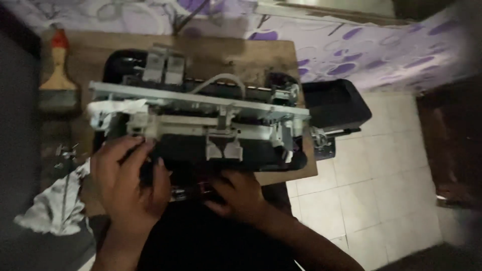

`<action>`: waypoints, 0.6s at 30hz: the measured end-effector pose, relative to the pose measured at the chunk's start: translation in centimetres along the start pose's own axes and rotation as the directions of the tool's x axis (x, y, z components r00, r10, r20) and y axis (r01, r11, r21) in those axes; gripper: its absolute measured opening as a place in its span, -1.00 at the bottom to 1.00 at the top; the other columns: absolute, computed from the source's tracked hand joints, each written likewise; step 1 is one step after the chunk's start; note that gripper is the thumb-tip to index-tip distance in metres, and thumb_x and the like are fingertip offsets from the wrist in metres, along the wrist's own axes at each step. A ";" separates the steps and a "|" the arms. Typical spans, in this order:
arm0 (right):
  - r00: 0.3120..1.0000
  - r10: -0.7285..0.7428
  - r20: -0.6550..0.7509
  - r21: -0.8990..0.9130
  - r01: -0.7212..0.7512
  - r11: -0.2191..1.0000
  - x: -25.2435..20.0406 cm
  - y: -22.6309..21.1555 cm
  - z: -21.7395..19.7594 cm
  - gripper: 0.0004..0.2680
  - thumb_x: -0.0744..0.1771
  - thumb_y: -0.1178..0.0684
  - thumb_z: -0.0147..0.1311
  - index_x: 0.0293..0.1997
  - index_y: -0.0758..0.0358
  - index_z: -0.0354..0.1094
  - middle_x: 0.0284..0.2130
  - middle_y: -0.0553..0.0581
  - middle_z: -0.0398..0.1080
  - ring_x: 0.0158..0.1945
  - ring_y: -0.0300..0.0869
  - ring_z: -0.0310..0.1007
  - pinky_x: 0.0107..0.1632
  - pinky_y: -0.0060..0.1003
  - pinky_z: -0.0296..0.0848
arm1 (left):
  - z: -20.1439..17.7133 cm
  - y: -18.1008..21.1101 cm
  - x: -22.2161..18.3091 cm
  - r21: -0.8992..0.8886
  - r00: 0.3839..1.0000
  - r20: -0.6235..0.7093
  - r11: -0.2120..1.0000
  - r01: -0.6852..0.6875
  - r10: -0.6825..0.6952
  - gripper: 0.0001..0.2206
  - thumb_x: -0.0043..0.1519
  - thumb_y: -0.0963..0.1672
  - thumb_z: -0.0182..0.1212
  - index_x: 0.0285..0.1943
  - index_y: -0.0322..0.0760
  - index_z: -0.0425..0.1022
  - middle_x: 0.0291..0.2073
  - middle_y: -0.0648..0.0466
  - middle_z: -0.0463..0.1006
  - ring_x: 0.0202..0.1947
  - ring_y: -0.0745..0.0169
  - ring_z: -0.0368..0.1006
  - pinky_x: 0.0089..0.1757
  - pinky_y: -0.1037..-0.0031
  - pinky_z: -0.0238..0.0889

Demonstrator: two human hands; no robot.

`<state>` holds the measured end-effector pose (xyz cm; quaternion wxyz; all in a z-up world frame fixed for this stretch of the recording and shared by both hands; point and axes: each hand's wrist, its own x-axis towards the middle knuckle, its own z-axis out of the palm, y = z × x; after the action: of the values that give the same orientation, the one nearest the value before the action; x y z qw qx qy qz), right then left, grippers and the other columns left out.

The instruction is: Disassembling a printer by removing screws and internal components to access the inner workings.

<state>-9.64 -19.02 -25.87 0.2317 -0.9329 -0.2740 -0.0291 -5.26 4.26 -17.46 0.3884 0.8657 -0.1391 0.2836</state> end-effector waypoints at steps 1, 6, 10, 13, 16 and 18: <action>1.000 0.009 0.001 -0.009 -0.009 1.000 -0.5 0.1 -0.1 -0.65 0.22 -0.13 0.33 0.03 0.12 0.46 -0.09 0.27 0.45 -0.11 0.12 0.47 -0.24 -0.02 0.43 | 0.3 0.1 0.4 -0.013 1.000 0.002 1.000 -0.002 0.002 -0.77 0.38 -0.22 0.10 0.12 -0.54 0.56 0.08 -0.27 0.44 0.12 -0.32 0.39 0.18 -0.08 0.21; 0.938 -0.280 -0.205 0.150 0.313 0.938 -0.8 -0.6 -7.9 -0.78 0.38 -0.02 0.15 -0.12 0.41 0.37 -0.25 0.32 0.47 -0.22 0.17 0.57 -0.28 -0.06 0.52 | 0.9 -0.6 3.8 0.014 0.989 0.070 0.991 -0.131 0.130 -0.79 0.31 -0.25 0.21 0.07 -0.50 0.61 0.06 -0.28 0.52 0.09 -0.39 0.45 0.16 -0.13 0.28; 0.833 0.440 -0.335 -0.101 -0.496 0.862 -3.3 4.7 -14.1 -0.85 0.14 0.03 0.41 -0.34 -0.06 0.56 -0.31 -0.12 0.57 -0.21 -0.29 0.61 -0.17 -0.36 0.61 | 1.4 -0.8 7.5 0.175 0.952 0.264 0.962 -0.208 0.158 -0.71 0.23 -0.19 0.37 0.15 -0.18 0.62 0.15 0.02 0.55 0.25 -0.20 0.42 0.16 -0.08 0.21; 0.992 -0.025 -0.124 -0.259 -0.008 0.966 3.2 6.8 -20.0 -0.84 0.31 0.07 0.28 -0.04 0.10 0.48 0.30 0.31 0.26 0.38 0.31 0.24 0.34 0.28 0.23 | 3.2 -1.7 9.2 0.238 0.897 0.412 0.931 -0.277 0.161 -0.54 0.12 -0.07 0.42 0.24 -0.11 0.57 0.22 0.06 0.54 0.37 -0.22 0.32 0.19 -0.25 0.07; 0.987 -0.006 0.159 -0.141 0.029 0.990 7.0 7.5 -20.3 -0.91 0.35 0.05 0.14 -0.22 0.19 0.51 0.40 0.43 0.09 0.50 0.44 -0.07 0.37 0.53 0.00 | 4.4 -1.9 10.2 0.224 0.870 0.479 0.943 -0.246 0.113 -0.50 0.10 -0.08 0.36 0.28 -0.11 0.51 0.18 0.03 0.57 0.34 -0.24 0.32 0.23 -0.35 -0.09; 0.934 0.092 0.344 -0.355 0.038 0.934 8.5 8.0 -19.3 -0.78 0.21 0.08 0.28 -0.08 0.05 0.57 0.41 0.41 0.09 0.47 0.45 -0.07 0.26 0.62 0.00 | 4.4 -1.3 11.0 0.210 0.811 0.584 0.960 -0.184 0.028 -0.62 0.12 -0.13 0.27 0.16 -0.04 0.54 -0.03 0.02 0.63 0.17 -0.20 0.40 0.26 -0.34 -0.13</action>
<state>3.20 -29.33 -10.45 0.0063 -0.9528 -0.2885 0.0941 5.88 1.57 -14.02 0.1964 0.9442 -0.2604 0.0456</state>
